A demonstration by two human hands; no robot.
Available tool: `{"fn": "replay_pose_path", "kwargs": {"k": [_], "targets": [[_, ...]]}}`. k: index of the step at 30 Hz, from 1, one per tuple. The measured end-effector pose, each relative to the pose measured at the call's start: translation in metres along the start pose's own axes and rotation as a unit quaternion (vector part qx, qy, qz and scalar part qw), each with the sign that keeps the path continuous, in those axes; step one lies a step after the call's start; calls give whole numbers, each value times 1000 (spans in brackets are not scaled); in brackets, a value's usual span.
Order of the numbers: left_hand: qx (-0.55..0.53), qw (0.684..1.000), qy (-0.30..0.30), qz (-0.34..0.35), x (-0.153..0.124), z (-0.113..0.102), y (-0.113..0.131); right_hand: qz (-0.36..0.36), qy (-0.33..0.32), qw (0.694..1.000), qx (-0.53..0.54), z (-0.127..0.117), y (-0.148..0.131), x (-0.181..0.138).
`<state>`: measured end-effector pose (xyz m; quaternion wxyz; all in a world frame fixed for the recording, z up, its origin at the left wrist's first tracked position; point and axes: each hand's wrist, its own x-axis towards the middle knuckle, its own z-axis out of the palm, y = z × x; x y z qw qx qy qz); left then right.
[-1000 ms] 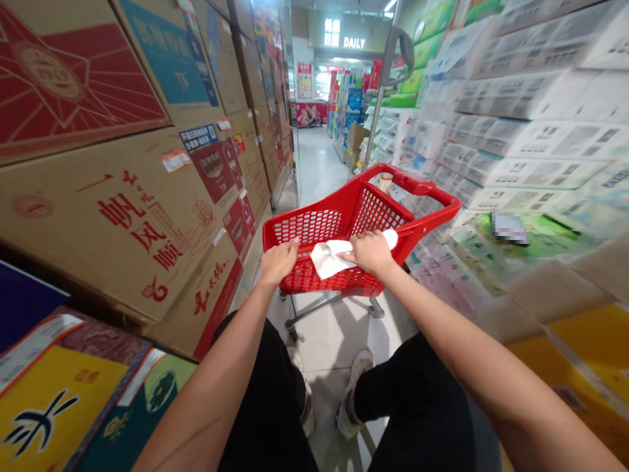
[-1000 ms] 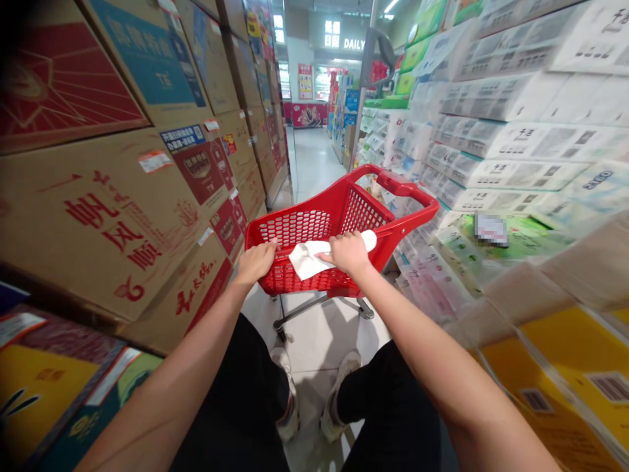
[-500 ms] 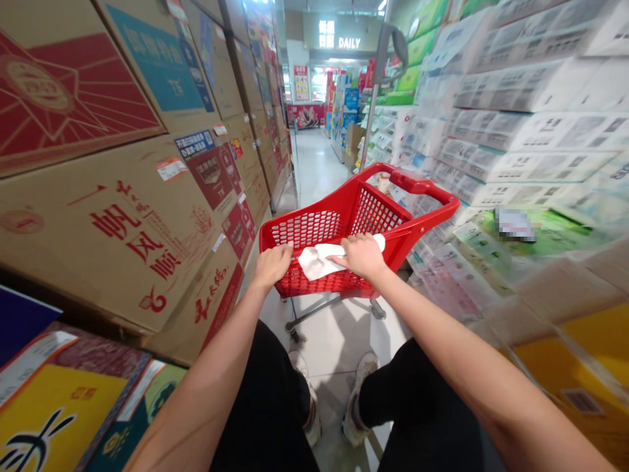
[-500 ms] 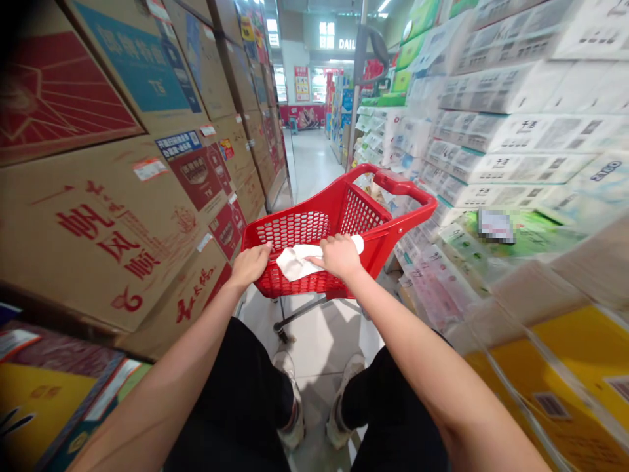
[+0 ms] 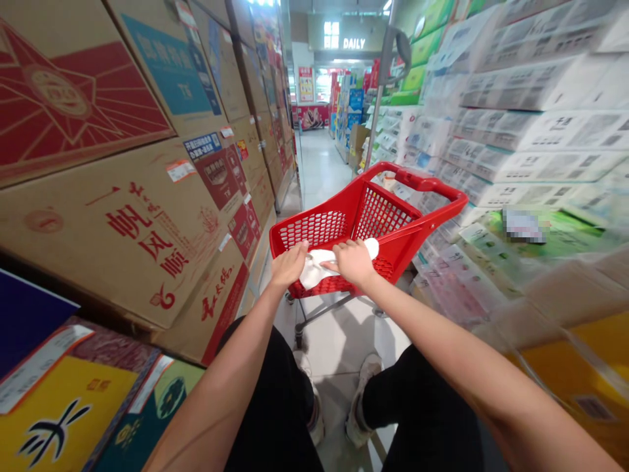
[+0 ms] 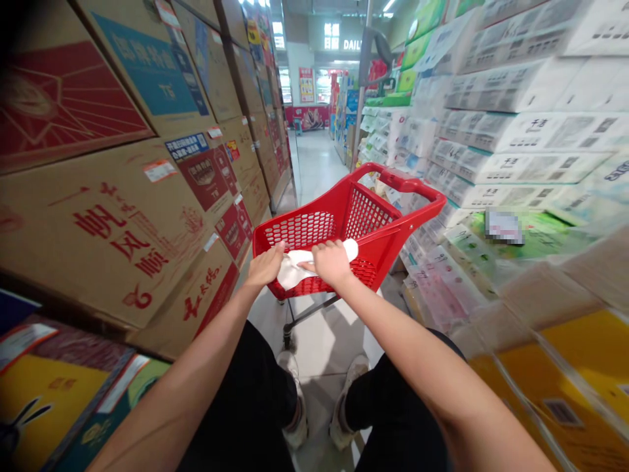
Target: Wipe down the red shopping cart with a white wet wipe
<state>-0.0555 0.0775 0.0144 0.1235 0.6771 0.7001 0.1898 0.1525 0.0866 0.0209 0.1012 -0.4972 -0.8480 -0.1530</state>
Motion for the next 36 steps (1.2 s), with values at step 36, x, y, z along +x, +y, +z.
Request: {"fn": "replay_pose_path", "kwargs": {"k": [36], "targets": [[4,999,9,35,6,-8,-15,6,17,998,64,2,-58,8]]}}
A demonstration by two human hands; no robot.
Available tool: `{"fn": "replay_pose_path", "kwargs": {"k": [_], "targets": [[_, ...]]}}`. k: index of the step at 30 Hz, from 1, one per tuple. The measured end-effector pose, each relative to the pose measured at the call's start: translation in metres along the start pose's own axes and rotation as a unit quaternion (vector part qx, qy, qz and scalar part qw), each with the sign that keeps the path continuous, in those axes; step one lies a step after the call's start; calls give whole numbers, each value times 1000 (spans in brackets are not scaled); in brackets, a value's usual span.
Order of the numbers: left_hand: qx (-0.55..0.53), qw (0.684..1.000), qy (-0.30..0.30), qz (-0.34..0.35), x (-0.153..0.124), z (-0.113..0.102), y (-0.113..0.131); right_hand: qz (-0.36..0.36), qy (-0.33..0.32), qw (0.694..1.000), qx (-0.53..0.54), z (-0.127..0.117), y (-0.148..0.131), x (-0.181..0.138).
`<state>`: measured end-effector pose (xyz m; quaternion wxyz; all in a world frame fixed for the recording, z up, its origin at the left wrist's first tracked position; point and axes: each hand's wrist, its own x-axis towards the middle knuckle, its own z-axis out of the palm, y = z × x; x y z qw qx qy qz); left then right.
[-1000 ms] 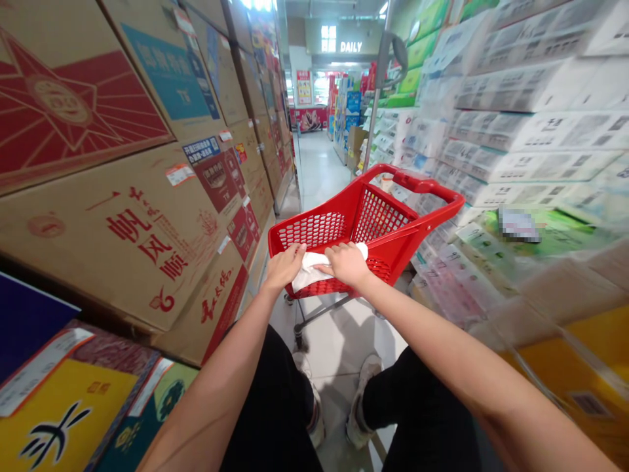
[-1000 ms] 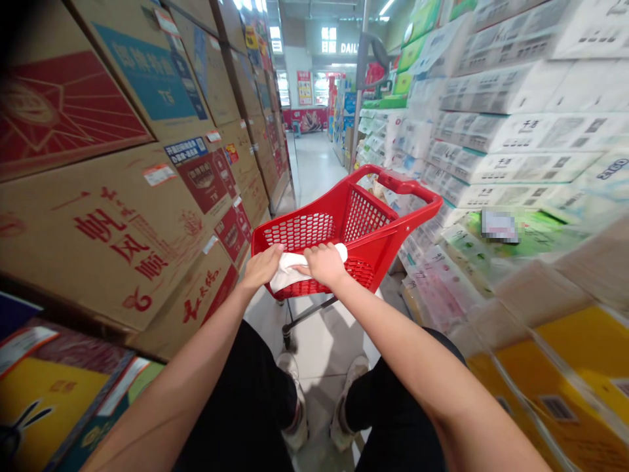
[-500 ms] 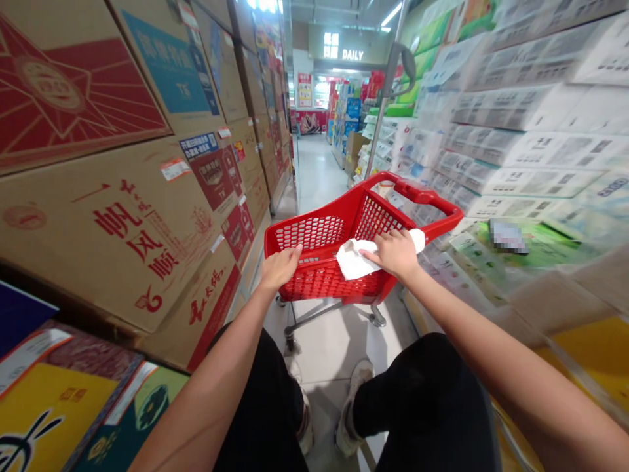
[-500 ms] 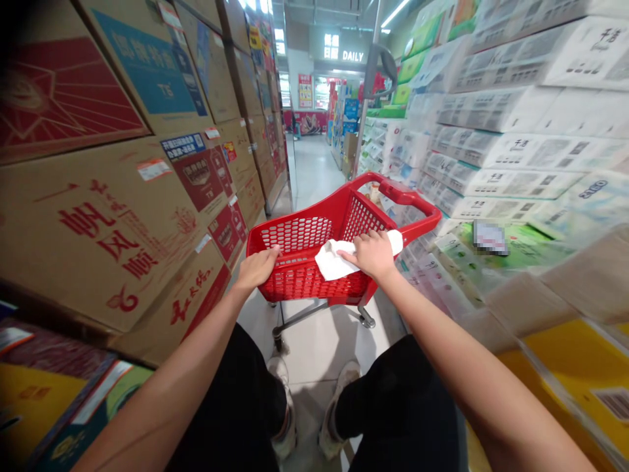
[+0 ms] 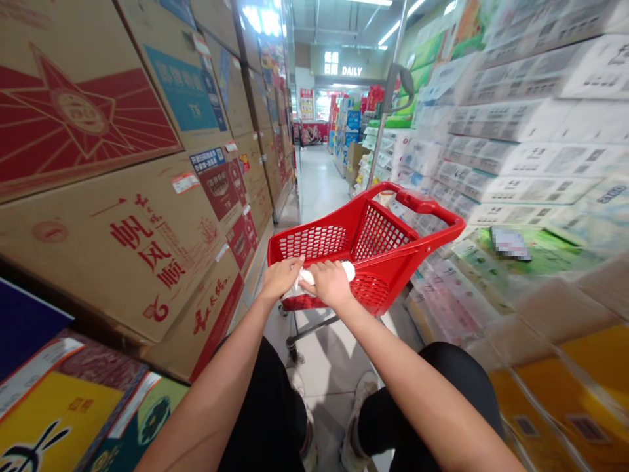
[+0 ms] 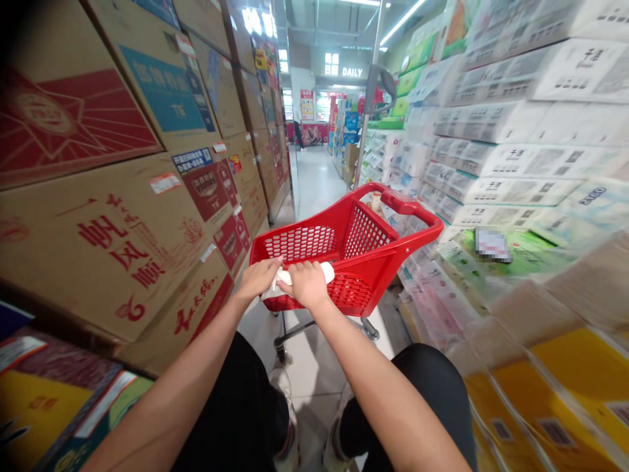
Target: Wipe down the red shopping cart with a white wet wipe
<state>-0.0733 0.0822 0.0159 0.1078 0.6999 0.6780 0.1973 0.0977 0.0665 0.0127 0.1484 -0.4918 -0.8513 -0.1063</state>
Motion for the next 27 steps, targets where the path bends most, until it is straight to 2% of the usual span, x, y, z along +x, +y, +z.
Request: {"fn": "replay_pose_path", "kwargs": {"k": [4,11,14,16,18,21,24,27], "targets": [[13,1000,9,0,2,0,-4,17,7,999,-31,-8,30,-9],[34,999,1,-7,4,-4,-6,46,5,989,-140,-44,125,-31],[27,1000,-3,-15,3,-5,-4,54,2,985,-164,-55,146,-36],[-2,1000,0,-28,3,-5,-2,63,1,984,-165,-55,143,-35],[-44,998,5,-38,2,-4,-1,64,-4,987,-150,-49,125,-31],[-86,995,13,-37,1,-4,1,49,-7,993,-104,-32,80,-20],[-85,996,18,-36,0,-3,0,44,6,998,-54,-16,33,-9],[-71,997,13,-31,0,-3,-3,45,10,999,-23,-7,7,-4]]}}
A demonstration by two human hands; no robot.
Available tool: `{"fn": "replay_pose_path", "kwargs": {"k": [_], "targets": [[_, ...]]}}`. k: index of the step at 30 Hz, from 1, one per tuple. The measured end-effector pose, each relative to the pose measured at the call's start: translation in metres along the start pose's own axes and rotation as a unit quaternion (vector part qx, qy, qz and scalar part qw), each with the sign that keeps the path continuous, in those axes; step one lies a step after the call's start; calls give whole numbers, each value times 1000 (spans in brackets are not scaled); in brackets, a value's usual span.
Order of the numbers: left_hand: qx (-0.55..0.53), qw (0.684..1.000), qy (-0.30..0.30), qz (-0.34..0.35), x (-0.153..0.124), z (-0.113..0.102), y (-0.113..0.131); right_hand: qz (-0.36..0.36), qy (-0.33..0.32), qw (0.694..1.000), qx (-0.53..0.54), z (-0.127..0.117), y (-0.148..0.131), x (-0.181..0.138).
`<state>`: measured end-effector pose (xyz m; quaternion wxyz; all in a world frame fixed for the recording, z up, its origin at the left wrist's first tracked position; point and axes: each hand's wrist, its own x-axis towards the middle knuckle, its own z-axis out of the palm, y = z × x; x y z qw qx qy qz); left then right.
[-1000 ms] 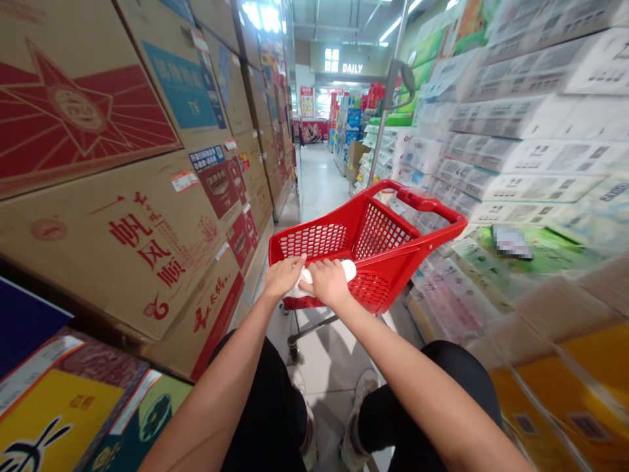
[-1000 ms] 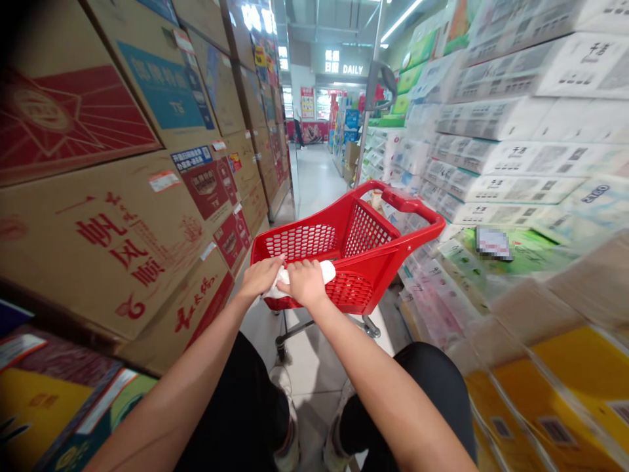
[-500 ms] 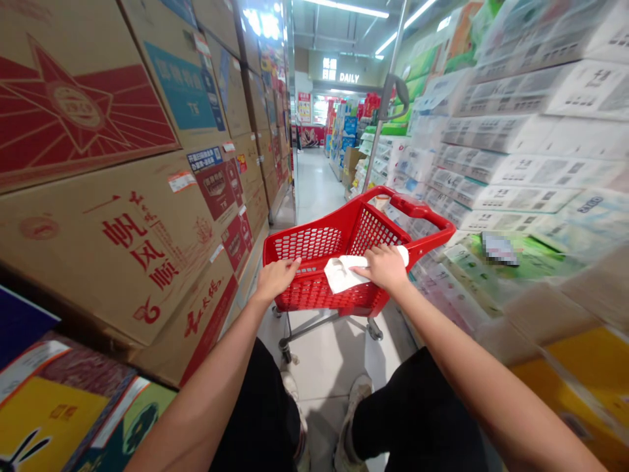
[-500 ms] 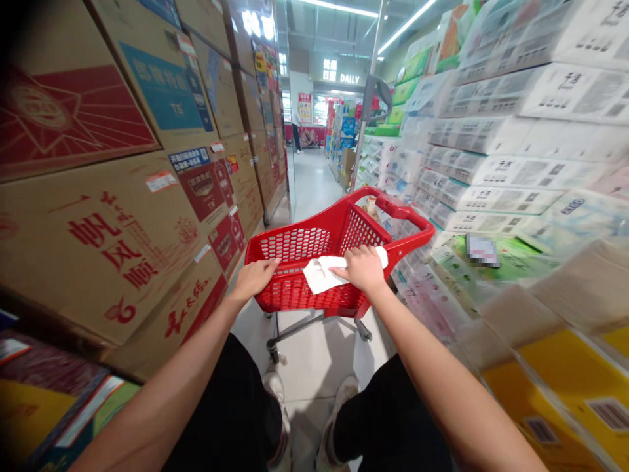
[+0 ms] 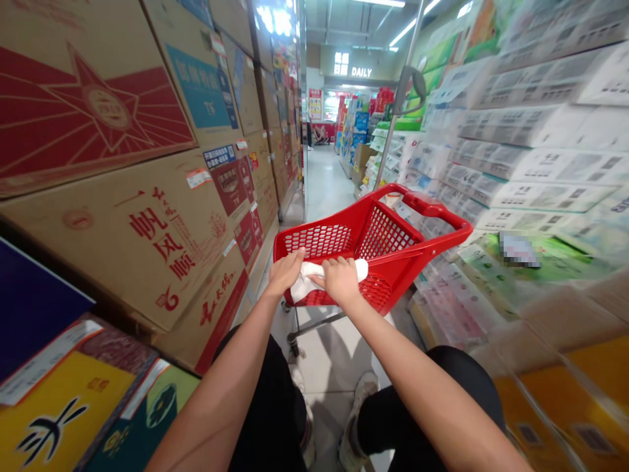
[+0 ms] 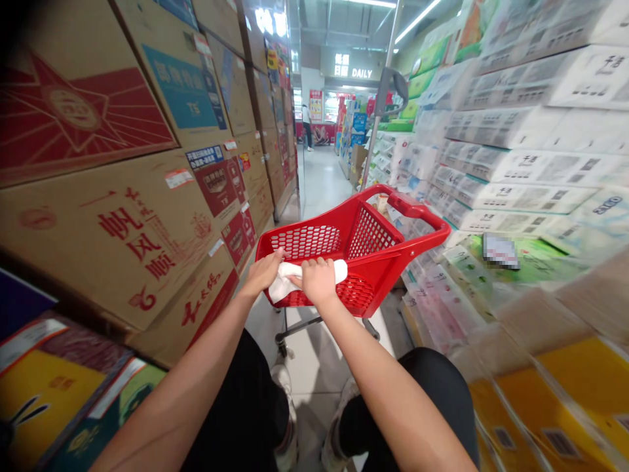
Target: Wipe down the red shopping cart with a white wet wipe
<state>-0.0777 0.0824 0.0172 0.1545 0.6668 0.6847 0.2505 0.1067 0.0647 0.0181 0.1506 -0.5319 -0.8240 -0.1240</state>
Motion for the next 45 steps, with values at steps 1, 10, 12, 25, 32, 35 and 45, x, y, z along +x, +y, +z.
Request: {"fn": "replay_pose_path", "kwargs": {"k": [1,10,12,25,32,35,45], "targets": [[5,1000,1,-1,0,-1,-1,-2,-1,1000,4,1,-2,0],[4,1000,-10,-7,5,-6,-2,8,27,996,-88,-23,90,-20],[3,1000,-9,-4,4,-7,-2,8,36,993,-116,-32,120,-25],[-53,998,12,-29,3,2,0,-3,9,998,-54,-5,27,-7],[8,999,-4,-31,8,-3,-4,-31,13,999,1,7,-12,3],[16,1000,-1,-17,10,-5,-8,-27,15,999,-27,0,24,-2],[59,998,4,-7,10,-9,-7,0,44,985,-168,-46,163,-24]]}}
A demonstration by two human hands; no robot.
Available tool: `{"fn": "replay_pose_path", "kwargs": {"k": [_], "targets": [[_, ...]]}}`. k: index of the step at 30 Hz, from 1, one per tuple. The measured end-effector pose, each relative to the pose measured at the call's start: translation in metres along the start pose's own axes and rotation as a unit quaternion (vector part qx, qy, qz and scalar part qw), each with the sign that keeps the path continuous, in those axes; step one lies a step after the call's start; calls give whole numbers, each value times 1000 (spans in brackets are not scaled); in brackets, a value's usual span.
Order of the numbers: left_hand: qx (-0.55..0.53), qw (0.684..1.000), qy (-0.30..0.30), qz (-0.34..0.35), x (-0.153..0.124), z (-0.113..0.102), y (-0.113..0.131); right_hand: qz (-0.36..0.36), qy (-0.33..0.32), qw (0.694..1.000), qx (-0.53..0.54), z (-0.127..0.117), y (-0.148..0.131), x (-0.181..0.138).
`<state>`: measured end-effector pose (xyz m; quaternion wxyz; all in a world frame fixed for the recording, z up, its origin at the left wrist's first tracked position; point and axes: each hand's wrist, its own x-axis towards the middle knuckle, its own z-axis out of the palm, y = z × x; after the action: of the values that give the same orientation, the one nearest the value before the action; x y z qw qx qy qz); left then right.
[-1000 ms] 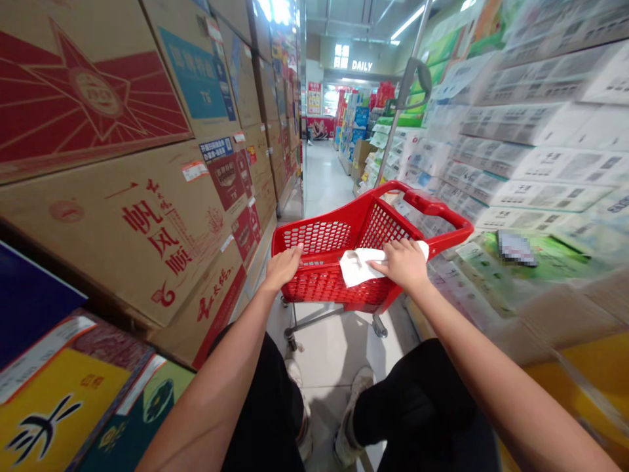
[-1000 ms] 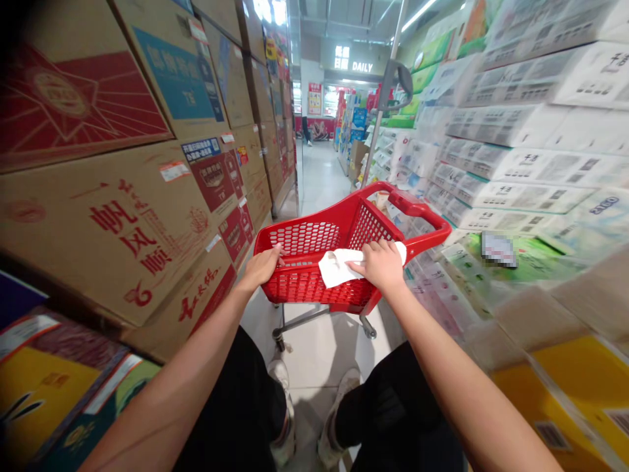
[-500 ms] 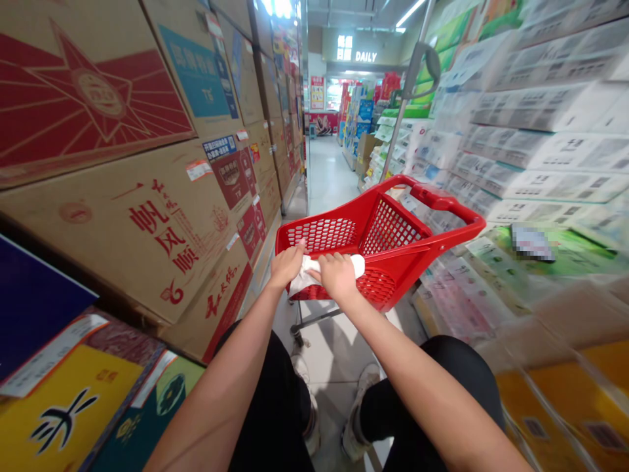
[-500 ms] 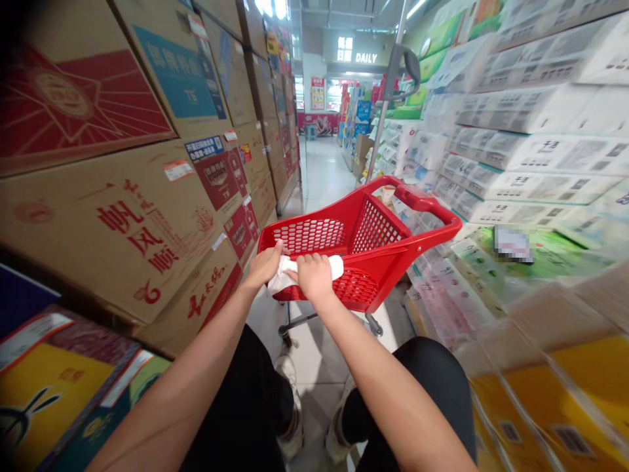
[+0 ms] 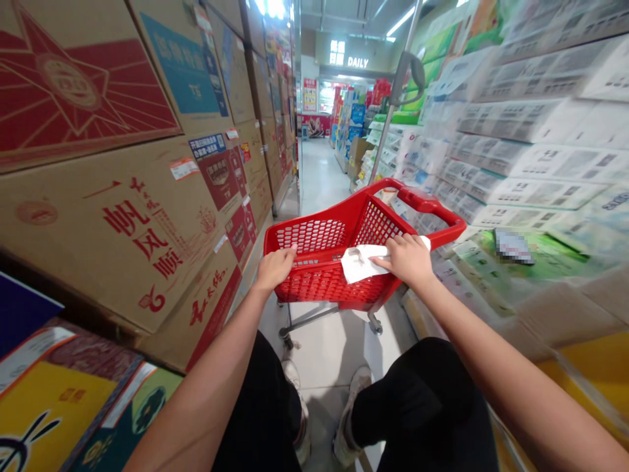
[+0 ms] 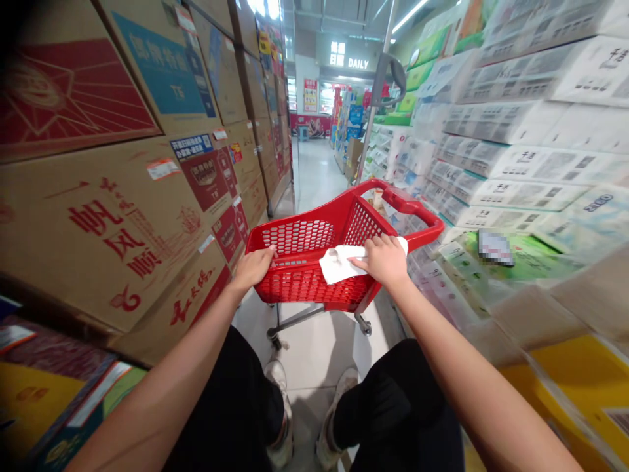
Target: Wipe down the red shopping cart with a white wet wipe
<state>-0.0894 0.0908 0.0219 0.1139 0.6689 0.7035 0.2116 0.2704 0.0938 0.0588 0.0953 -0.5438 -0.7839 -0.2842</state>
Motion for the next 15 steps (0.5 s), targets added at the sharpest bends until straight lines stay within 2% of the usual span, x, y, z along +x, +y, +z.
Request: {"fn": "replay_pose_path", "kwargs": {"k": [3,6,9,15], "targets": [[-1,1000,-2,-2,0,0,1,7,2,1000,-5,-1,3,0],[-9,1000,-11,-8,-1,0,3,1,-5,1000,11,0,-18,2],[-11,1000,-18,-9,-4,1,5,-9,-20,998,52,1,-60,7],[9,1000,-7,-3,-8,5,9,-14,-14,989,149,-2,-163,24]]}}
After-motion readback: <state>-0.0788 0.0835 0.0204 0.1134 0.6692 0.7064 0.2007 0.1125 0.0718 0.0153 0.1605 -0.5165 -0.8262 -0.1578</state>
